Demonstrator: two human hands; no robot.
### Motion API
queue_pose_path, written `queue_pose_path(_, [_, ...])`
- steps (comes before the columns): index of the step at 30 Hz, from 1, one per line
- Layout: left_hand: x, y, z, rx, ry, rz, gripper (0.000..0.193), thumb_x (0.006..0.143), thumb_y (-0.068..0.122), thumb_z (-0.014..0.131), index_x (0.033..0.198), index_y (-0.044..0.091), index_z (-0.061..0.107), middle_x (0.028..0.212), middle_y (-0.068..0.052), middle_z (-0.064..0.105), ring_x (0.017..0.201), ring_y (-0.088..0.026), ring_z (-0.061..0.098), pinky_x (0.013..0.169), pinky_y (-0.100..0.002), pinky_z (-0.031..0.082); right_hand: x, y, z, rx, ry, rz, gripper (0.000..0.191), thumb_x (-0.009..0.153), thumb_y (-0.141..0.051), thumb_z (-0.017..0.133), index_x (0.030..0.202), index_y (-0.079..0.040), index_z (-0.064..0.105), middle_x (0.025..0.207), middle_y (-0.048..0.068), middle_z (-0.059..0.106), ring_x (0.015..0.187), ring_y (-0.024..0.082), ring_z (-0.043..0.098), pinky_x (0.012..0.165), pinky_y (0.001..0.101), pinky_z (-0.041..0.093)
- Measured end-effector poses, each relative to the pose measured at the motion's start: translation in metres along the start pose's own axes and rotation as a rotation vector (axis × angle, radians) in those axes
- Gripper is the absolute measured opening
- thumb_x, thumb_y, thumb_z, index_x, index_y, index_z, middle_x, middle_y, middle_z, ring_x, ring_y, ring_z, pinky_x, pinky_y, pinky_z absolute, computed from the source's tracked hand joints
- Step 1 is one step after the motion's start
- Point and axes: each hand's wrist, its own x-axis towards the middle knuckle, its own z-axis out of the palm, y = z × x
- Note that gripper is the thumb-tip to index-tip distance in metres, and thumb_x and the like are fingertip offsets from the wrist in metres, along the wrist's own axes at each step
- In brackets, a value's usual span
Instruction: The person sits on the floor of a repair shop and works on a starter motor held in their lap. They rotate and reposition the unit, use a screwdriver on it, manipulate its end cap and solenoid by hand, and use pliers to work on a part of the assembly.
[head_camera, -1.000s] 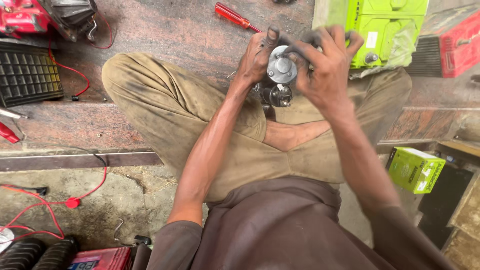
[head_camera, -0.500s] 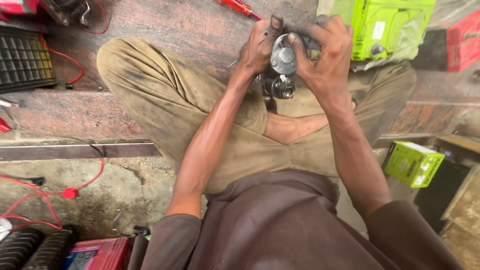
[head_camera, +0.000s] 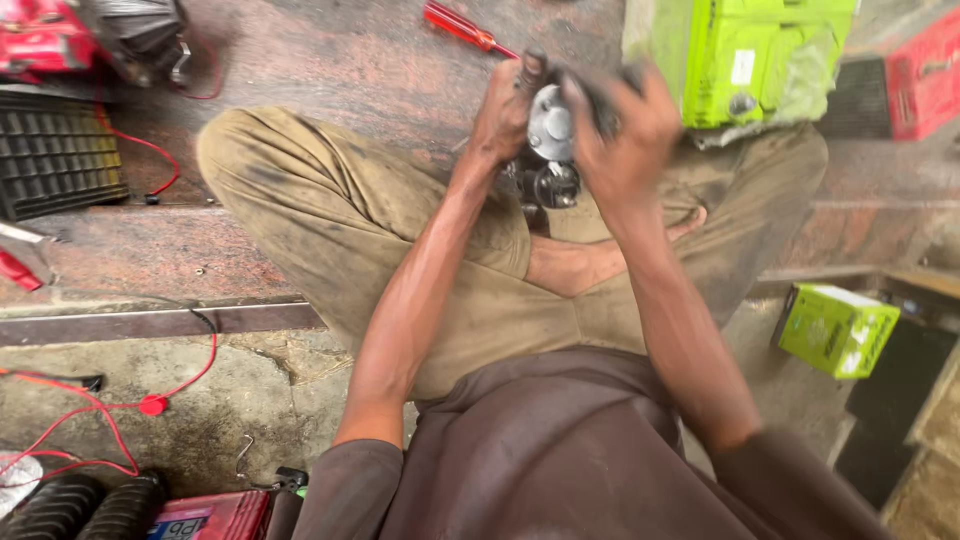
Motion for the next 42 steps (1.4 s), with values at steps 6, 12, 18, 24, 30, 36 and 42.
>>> queue_pose_path(6, [0.003,-0.004,-0.002,-0.007,0.012,0.028,0.094,0.097,0.082,0.028,0.084,0.0,0.071,0.072,-0.001,0.066,0.07,-0.01,0.062,0.061,-0.032,0.05,-0.006,-0.002,0.0,-0.053,0.074,-0.058,0.014,0.097,-0.006,0.085,0.107,0.001,0.077,0.095,0.016,0.063,0.087,0.032,0.063,0.076,0.0419,0.049])
queue_pose_path(12, [-0.003,-0.014,-0.003,-0.026,0.018,-0.04,0.091,0.098,0.081,0.03,0.081,-0.001,0.065,0.07,-0.002,0.061,0.067,-0.01,0.058,0.057,-0.034,0.046,-0.015,0.003,0.009,-0.049,0.072,-0.086,0.013,0.097,-0.003,0.085,0.107,0.0,0.077,0.099,0.017,0.065,0.092,0.035,0.063,0.08,0.0444,0.049])
queue_pose_path(18, [-0.003,0.002,-0.003,-0.021,0.017,-0.009,0.092,0.099,0.078,0.03,0.094,0.0,0.078,0.075,-0.001,0.068,0.072,-0.011,0.063,0.064,-0.031,0.05,-0.06,0.024,-0.039,-0.059,0.02,0.074,0.017,0.094,-0.007,0.087,0.109,-0.004,0.079,0.097,0.011,0.068,0.085,0.024,0.065,0.073,0.0361,0.05])
queue_pose_path(24, [-0.007,0.047,-0.007,0.176,-0.128,-0.037,0.065,0.1,0.064,0.056,0.112,0.002,0.076,0.103,-0.008,0.072,0.1,-0.017,0.066,0.088,-0.034,0.052,-0.093,0.074,-0.046,0.545,0.159,0.566,0.012,0.103,-0.011,0.077,0.111,-0.002,0.076,0.097,-0.002,0.071,0.08,0.004,0.061,0.069,0.021,0.048])
queue_pose_path(30, [0.012,0.097,-0.005,0.46,-0.153,-0.087,0.063,0.093,0.059,0.069,0.127,0.006,0.069,0.123,-0.008,0.072,0.112,-0.019,0.068,0.101,-0.036,0.052,-0.114,0.1,-0.001,0.981,0.044,0.994,0.022,0.102,-0.022,0.071,0.114,-0.004,0.072,0.091,-0.002,0.069,0.071,0.006,0.06,0.064,0.0215,0.05])
queue_pose_path(36, [0.073,0.109,0.022,0.869,-0.367,-0.838,0.066,0.086,0.063,0.068,0.129,0.013,0.061,0.117,-0.009,0.068,0.097,-0.021,0.067,0.071,-0.039,0.058,-0.13,0.118,0.043,1.315,-0.244,1.199,0.03,0.103,-0.038,0.053,0.108,-0.011,0.066,0.084,0.002,0.071,0.068,0.013,0.063,0.057,0.0295,0.049])
queue_pose_path(42, [0.096,0.085,0.047,0.793,-0.804,-1.277,0.068,0.091,0.044,0.075,0.138,-0.004,0.065,0.112,-0.011,0.072,0.088,-0.022,0.064,0.07,-0.037,0.055,-0.125,0.092,0.064,1.534,-0.452,1.278,0.037,0.102,-0.045,0.053,0.11,-0.015,0.071,0.092,-0.004,0.076,0.074,0.008,0.066,0.063,0.0274,0.052])
